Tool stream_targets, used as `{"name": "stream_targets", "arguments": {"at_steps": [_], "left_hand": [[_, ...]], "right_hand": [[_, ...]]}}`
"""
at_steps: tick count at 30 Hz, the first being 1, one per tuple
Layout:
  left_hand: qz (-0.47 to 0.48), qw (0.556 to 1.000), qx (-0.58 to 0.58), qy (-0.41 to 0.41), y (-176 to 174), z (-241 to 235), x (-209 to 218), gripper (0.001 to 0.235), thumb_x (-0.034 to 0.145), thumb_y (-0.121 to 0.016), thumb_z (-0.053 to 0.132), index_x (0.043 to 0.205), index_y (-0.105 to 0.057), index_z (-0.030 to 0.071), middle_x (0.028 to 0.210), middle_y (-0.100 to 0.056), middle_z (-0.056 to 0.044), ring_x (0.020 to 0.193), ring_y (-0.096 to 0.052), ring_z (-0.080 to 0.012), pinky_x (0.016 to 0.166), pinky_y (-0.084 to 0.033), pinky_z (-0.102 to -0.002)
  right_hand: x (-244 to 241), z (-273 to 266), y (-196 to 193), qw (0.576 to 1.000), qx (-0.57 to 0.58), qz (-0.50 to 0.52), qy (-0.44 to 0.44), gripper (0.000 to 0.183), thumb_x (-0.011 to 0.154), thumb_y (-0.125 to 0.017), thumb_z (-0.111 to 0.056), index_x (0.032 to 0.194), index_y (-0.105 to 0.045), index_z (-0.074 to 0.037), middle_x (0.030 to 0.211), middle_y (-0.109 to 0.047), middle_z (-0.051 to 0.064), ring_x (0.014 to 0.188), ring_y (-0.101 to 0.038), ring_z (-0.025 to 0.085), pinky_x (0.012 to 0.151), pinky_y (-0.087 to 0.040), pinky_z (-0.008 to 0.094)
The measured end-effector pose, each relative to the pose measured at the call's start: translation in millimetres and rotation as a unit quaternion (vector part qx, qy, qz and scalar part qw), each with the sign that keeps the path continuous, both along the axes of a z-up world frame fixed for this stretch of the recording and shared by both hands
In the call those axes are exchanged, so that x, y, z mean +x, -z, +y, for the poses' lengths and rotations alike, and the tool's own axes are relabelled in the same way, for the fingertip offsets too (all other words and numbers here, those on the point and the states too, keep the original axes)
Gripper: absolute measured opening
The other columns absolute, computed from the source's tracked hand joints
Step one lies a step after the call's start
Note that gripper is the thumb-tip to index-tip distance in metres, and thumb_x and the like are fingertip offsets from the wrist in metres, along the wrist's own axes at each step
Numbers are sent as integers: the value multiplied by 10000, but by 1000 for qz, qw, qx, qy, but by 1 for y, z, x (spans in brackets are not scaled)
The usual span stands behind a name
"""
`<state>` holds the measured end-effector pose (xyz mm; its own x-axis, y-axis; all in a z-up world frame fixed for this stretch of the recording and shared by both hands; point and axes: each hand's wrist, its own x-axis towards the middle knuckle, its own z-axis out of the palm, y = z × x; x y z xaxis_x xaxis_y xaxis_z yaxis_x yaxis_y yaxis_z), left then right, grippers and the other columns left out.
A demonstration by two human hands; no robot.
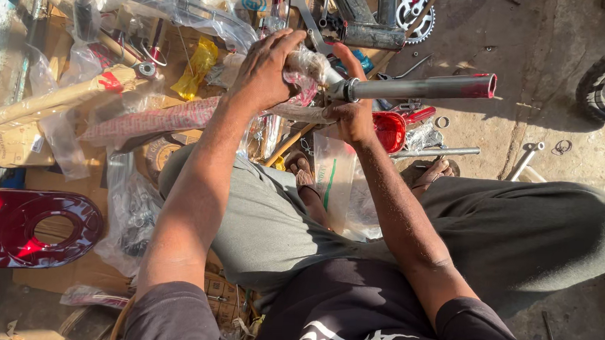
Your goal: The person is assembling a bicycle frame, specifically focusing on the head tube area. They apply a red substance to the frame, insert a metal tube, and then use a wrench to tighten a nut onto the tube.
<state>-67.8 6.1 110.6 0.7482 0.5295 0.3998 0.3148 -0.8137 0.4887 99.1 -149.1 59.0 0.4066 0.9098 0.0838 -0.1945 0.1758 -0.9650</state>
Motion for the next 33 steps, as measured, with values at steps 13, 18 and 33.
{"name": "stream_targets", "arguments": {"at_steps": [13, 18, 33], "left_hand": [[57, 997, -1, -46, -54, 53, -20, 221, 825, -849, 204, 927, -711, 65, 837, -720, -136, 784, -718, -334, 744, -556, -443], [133, 983, 91, -85, -35, 95, -69, 151, 776, -781, 54, 915, -726, 73, 933, -720, -126, 878, -683, -370, 788, -497, -490], [212, 962, 74, -156, 45, 135, -139, 334, 693, -775, -15, 1006, -746, 100, 973, -644, -99, 966, -639, -330, 973, -418, -497]], "right_hand": [[140, 6, -6, 966, -205, 12, 155, 686, 849, -745, -107, 1494, -525, -26, 1108, -698, 77, 1023, -654, 209, 911, -560, 416], [138, 8, 47, 931, -275, 100, 219, 597, 937, -714, -241, 1472, -486, -107, 1043, -636, 24, 949, -606, 148, 792, -497, 403], [115, 27, 63, 948, -213, 179, 152, 844, 910, -791, -213, 1595, -300, -184, 1142, -660, 98, 996, -668, 206, 860, -539, 457]]}}
